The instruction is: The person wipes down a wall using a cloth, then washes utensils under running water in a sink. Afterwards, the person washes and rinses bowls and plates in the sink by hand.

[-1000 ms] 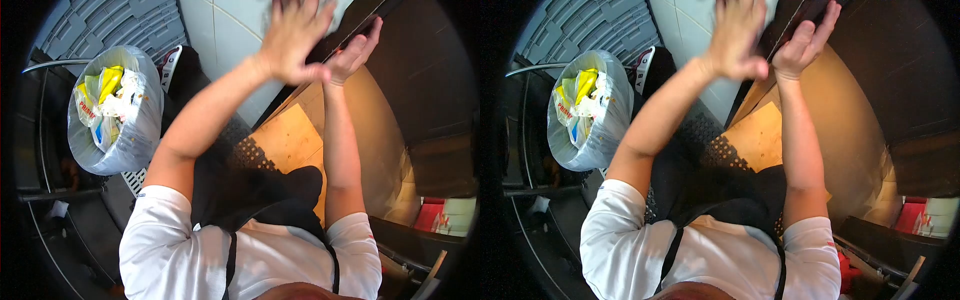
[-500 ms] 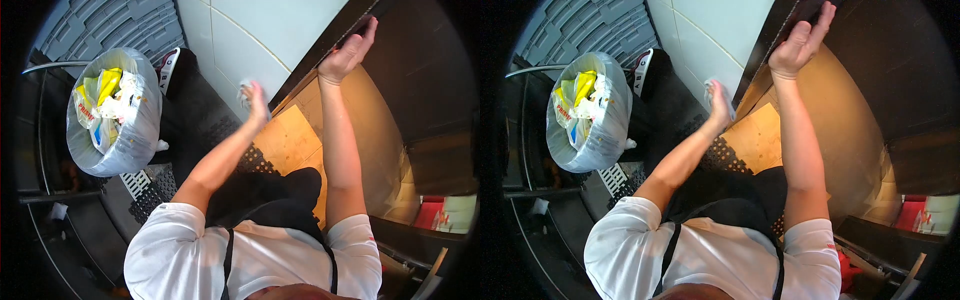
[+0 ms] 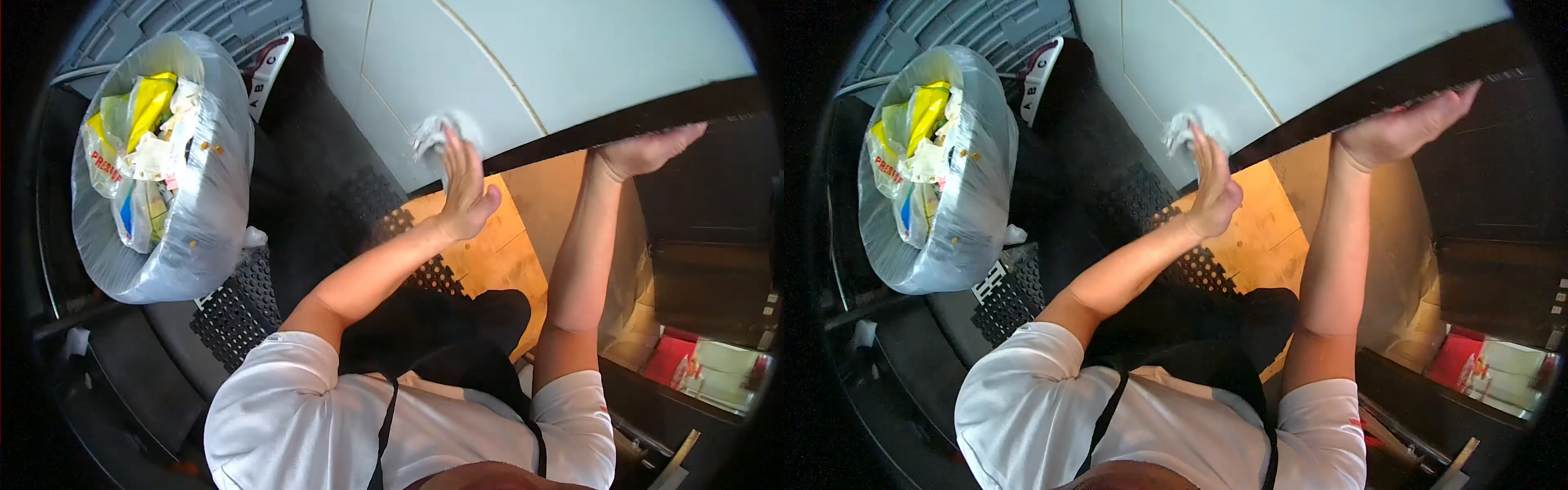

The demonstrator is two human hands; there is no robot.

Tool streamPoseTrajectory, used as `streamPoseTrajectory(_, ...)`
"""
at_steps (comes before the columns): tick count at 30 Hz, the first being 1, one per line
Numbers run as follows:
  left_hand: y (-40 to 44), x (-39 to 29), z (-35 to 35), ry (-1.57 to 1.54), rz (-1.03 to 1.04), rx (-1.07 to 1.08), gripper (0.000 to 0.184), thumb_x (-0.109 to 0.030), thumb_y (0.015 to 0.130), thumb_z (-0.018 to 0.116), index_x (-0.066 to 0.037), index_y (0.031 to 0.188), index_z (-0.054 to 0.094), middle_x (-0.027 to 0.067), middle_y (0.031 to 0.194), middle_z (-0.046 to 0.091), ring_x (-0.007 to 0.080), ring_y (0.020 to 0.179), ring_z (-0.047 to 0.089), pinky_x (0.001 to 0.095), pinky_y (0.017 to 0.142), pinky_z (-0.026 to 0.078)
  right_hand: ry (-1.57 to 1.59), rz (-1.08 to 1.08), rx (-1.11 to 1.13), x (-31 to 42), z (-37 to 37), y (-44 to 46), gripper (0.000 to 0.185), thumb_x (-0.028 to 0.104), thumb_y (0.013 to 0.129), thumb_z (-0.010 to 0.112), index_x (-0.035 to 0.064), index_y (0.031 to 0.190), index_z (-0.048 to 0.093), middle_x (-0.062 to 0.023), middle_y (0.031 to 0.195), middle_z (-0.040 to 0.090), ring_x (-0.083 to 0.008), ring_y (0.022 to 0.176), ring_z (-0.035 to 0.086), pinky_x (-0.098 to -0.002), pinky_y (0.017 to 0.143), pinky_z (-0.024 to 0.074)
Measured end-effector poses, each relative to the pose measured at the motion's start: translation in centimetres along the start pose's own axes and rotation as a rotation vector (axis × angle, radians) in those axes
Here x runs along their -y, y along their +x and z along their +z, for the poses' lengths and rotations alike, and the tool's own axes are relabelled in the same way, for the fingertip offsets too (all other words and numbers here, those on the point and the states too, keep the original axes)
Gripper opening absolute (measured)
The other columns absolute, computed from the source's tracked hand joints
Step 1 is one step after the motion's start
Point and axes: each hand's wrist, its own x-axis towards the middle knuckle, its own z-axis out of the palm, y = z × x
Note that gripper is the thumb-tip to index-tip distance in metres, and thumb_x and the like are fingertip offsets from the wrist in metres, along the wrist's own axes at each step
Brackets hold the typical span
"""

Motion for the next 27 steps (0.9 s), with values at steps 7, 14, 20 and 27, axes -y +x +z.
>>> streamPoseTrajectory(7,6.1,10.7,-5.0,-0.107,-0.385,-0.168,0.083,-0.046,0.099,0.03,0.012,0.143,-0.01,0.035,0.149,-0.019,0.0496,0.141,-0.008,0.0553,0.114,-0.002,-0.124,0.005,-0.039,0.6,0.0,-0.5,0.063,0.042,0.103,0.018,-0.0048,0.144,0.025,-0.017,0.149,0.027,-0.0261,0.136,0.03,-0.039,0.116,0.0206)
streamPoseTrajectory(14,1.7,1.8,-2.4,-0.109,0.023,0.143,0.104,-0.074,0.088,0.016,0.011,0.144,-0.009,0.0389,0.148,-0.013,0.0501,0.138,-0.019,0.0641,0.108,-0.009,0.036,0.045,-0.052,0.2,0.3,0.0,0.058,0.043,0.099,0.026,0.0005,0.132,0.047,-0.0121,0.134,0.048,-0.0261,0.119,0.05,-0.0419,0.102,0.0406)
streamPoseTrajectory(20,1.4,6.9,-2.5,0.028,-0.079,0.038,0.099,-0.069,0.092,0.012,0.016,0.142,-0.001,0.0417,0.147,-0.008,0.0524,0.139,-0.01,0.0614,0.11,-0.008,-0.007,-0.161,0.024,-0.6,0.1,1.2,0.06,0.045,0.1,0.027,0.0001,0.133,0.046,-0.0112,0.137,0.046,-0.0254,0.122,0.047,-0.0402,0.106,0.0378)
streamPoseTrajectory(27,0.3,1.9,-1.1,-0.048,0.067,0.088,0.102,-0.068,0.091,0.026,0.014,0.143,-0.004,0.0433,0.146,-0.008,0.0557,0.138,-0.011,0.0694,0.105,-0.004,0.003,-0.187,0.069,-0.4,-0.4,1.2,0.06,0.044,0.101,0.028,-0.0035,0.134,0.042,-0.0125,0.139,0.044,-0.0226,0.123,0.045,-0.0386,0.108,0.0353)
